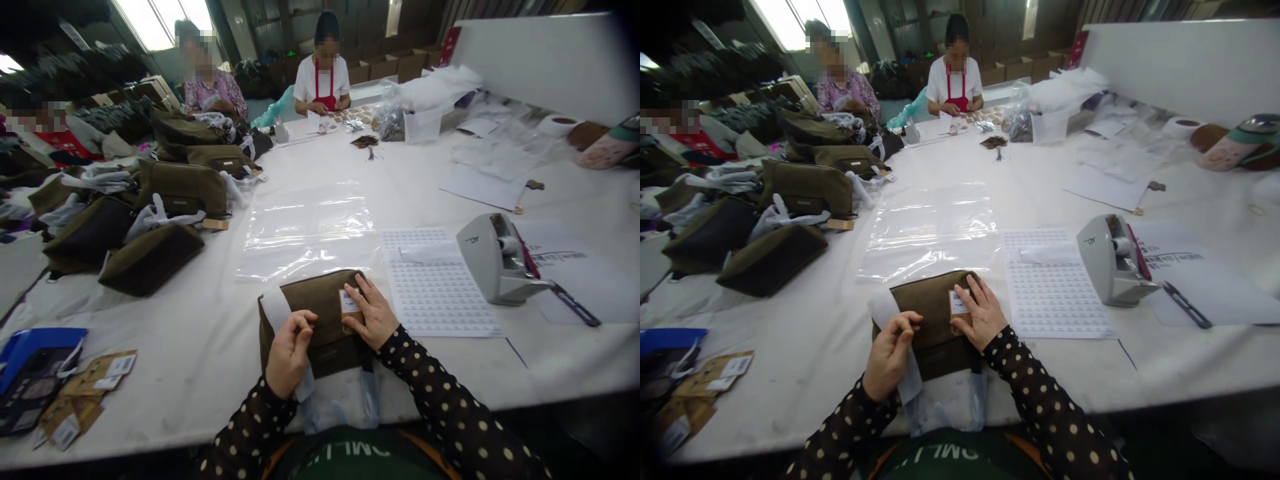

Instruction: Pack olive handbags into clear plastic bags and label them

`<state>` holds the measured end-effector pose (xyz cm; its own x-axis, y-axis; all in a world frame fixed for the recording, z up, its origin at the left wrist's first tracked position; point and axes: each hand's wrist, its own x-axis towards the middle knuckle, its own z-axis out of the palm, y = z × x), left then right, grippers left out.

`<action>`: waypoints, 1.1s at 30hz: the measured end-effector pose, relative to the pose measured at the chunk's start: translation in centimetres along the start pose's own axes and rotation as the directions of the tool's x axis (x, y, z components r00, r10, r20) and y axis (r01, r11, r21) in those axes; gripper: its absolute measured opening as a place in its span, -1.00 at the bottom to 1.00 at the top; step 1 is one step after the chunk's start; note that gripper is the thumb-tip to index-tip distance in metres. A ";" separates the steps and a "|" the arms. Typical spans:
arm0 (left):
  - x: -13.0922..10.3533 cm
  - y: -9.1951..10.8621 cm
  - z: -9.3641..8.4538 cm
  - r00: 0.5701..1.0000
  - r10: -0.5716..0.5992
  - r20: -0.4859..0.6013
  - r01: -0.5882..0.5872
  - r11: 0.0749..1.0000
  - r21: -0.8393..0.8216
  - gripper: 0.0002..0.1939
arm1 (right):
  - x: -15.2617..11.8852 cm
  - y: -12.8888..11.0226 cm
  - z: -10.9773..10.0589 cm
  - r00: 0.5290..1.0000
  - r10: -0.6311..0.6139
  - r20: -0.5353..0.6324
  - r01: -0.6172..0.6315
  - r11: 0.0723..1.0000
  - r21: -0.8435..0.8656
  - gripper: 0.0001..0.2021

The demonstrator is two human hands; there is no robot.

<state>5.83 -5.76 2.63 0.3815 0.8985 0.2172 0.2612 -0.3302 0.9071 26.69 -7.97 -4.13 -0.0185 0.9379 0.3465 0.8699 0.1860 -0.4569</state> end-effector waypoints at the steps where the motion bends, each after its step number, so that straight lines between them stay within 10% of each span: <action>1: -0.1 0.4 -1.0 0.997 -0.040 -0.064 0.035 0.996 -0.082 -0.85 | 0.0 0.0 -0.1 1.000 -0.012 -0.001 0.012 1.000 -0.004 -0.40; 8: -5.5 0.9 -13.2 0.757 -0.257 -0.600 0.399 0.910 0.115 -0.76 | 0.0 0.0 -0.7 0.998 -0.070 0.005 0.070 0.998 0.003 -0.36; 13: -12.8 -1.9 -19.1 0.772 -0.377 -0.512 0.633 0.528 0.566 -0.78 | -0.3 0.9 -1.3 0.998 -0.034 0.045 0.026 0.987 0.159 -0.33; 17: -14.2 -3.8 -18.5 0.772 -0.250 -0.584 0.609 0.552 0.570 -0.69 | -0.4 3.5 -2.8 0.997 0.080 0.007 -0.078 0.950 0.301 -0.35; 20: -10.3 -4.5 -17.8 0.756 -0.240 -0.608 0.612 0.589 0.528 -0.70 | 1.4 6.3 -4.0 0.985 0.173 -0.008 -0.160 0.925 0.346 -0.45; 26: 7.8 -8.2 -15.3 0.991 0.045 -0.123 0.043 0.774 0.631 -0.75 | 10.0 9.1 -1.2 0.995 0.001 0.101 -0.029 0.960 0.277 -0.75; 28: 13.9 -10.8 -13.2 0.990 -0.027 0.136 -0.069 0.758 0.649 -0.81 | 12.5 9.2 1.4 0.980 -0.003 0.198 -0.047 0.967 0.250 -0.77; 33: 22.1 -17.2 -8.9 0.904 -0.193 0.381 -0.119 0.744 0.658 -0.85 | 15.1 10.5 6.2 0.948 0.038 0.316 -0.086 0.986 0.139 -0.89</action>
<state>1.91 22.39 -4.96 0.6324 0.7659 -0.1156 0.7323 -0.5426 0.4114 32.53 9.98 -8.81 -0.1401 0.9888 0.0518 0.7910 0.1432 -0.5948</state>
